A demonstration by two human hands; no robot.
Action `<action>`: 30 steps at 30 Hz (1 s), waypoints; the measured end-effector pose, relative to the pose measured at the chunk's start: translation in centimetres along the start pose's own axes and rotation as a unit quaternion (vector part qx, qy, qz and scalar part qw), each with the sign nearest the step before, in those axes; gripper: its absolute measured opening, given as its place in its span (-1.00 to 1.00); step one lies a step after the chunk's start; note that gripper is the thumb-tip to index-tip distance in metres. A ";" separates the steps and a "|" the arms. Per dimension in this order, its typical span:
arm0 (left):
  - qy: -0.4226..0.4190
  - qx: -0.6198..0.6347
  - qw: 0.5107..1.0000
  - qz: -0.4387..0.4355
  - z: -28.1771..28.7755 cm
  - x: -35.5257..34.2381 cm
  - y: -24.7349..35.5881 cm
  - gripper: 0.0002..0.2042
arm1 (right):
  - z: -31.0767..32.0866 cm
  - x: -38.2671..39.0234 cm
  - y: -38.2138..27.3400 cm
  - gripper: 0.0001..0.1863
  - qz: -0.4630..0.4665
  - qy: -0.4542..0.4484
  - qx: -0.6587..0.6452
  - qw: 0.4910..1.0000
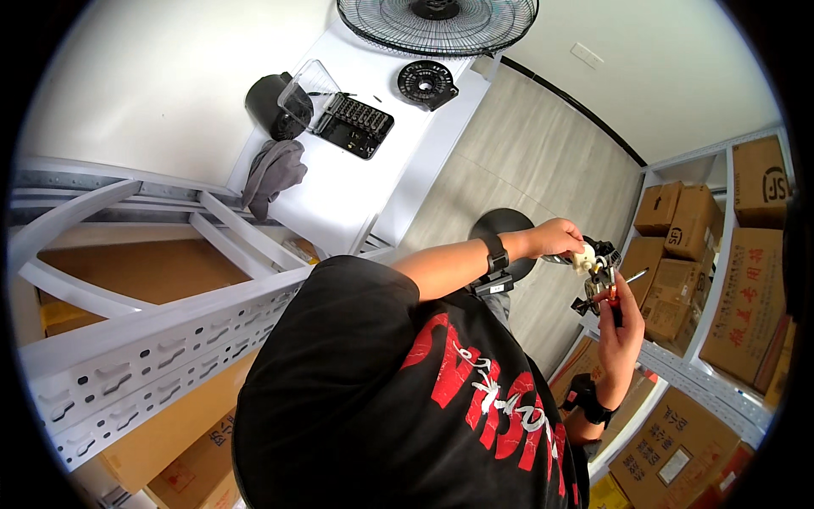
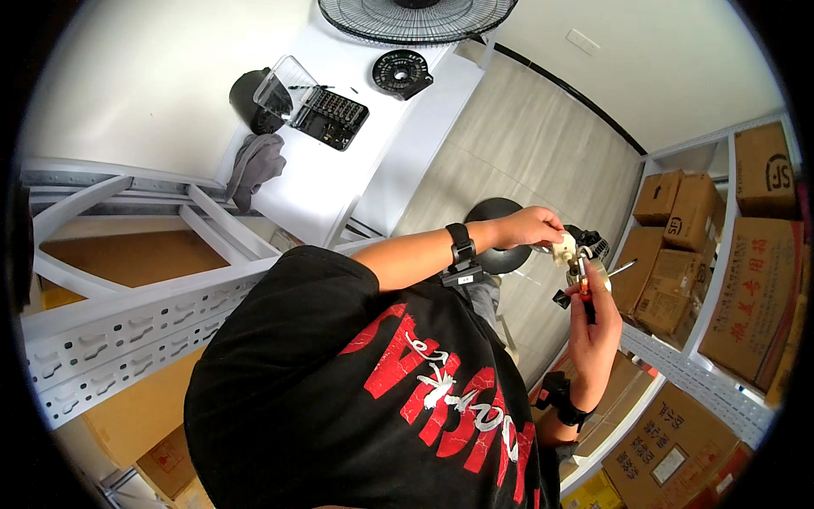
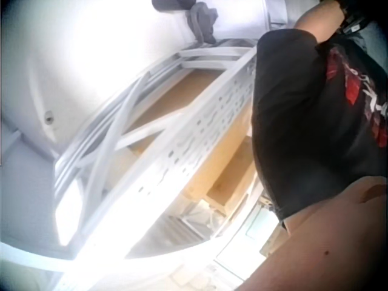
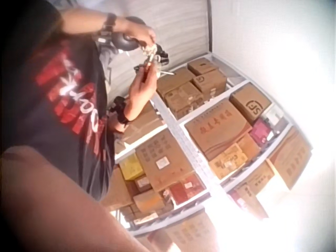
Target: The person uses a screwdriver to disassemble a small electrical component, likely a fan motor or switch, held in a stand. They remove a white plastic part, manipulate internal wires, and attempt to reassemble the unit.
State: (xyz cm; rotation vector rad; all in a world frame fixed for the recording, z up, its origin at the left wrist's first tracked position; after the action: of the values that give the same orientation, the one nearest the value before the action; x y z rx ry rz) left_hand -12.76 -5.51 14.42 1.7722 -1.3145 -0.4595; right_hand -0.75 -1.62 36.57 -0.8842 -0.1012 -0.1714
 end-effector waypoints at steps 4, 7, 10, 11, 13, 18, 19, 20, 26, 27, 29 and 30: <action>0.027 -0.030 0.999 0.016 0.3 0.7 0.6 -0.73 | -0.5 0.6 0.7 -0.50 0.020 -0.007 0.008 1.000; 0.025 -0.067 0.997 -0.010 0.6 0.9 0.8 -0.76 | -0.6 1.3 1.4 -0.52 0.006 0.009 0.005 1.000; 0.036 -0.164 0.985 -0.033 0.6 1.4 1.4 -0.78 | -0.5 2.2 2.6 -0.54 -0.009 0.029 -0.003 1.000; 0.029 -0.167 0.985 -0.034 0.5 1.5 1.3 -0.78 | -0.5 2.6 3.2 -0.54 -0.013 0.031 -0.013 0.999; 0.014 -0.171 0.985 -0.035 0.4 1.6 1.1 -0.77 | -0.5 3.1 4.1 -0.55 -0.023 0.035 -0.031 0.999; -0.021 -0.027 0.999 0.018 0.4 1.7 -1.0 -0.73 | -0.4 4.1 5.5 -0.56 -0.026 0.049 -0.053 0.997; -0.024 -0.007 0.999 0.030 0.4 1.8 -1.2 -0.72 | -0.4 4.2 5.6 -0.56 -0.036 0.052 -0.058 0.996; -0.028 -0.006 0.999 0.030 0.3 1.9 -1.3 -0.71 | -0.5 4.3 5.5 -0.57 -0.046 0.055 -0.063 0.995; -0.051 -0.024 0.998 0.027 -0.2 2.3 -1.3 -0.67 | -0.7 4.5 5.5 -0.58 -0.052 0.049 -0.081 0.994; -0.054 -0.031 0.998 0.028 -0.2 2.3 -1.3 -0.67 | -0.7 4.5 5.3 -0.59 -0.046 0.051 -0.077 0.995; -0.053 -0.041 0.997 0.025 -0.4 2.4 -1.3 -0.64 | -0.8 4.6 5.2 -0.59 -0.052 0.065 -0.100 0.992; -0.048 -0.046 0.998 0.021 -0.2 2.5 -1.2 -0.62 | -0.8 4.6 5.3 -0.59 -0.054 0.072 -0.112 0.990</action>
State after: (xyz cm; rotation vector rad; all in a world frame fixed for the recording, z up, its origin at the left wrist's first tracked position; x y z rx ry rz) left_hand -10.99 -7.59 14.02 1.6621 -1.3717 -0.5786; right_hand 4.82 0.60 32.76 -1.0879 0.0042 -0.3528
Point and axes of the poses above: each hand's wrist, its own x-axis away from the middle knuckle, its own z-axis out of the back of the hand, y = z × x, the point moved 8 cm from there along -x, towards the middle knuckle, and after that the axes turned 9 degrees about -y, right-handed, at the moved point
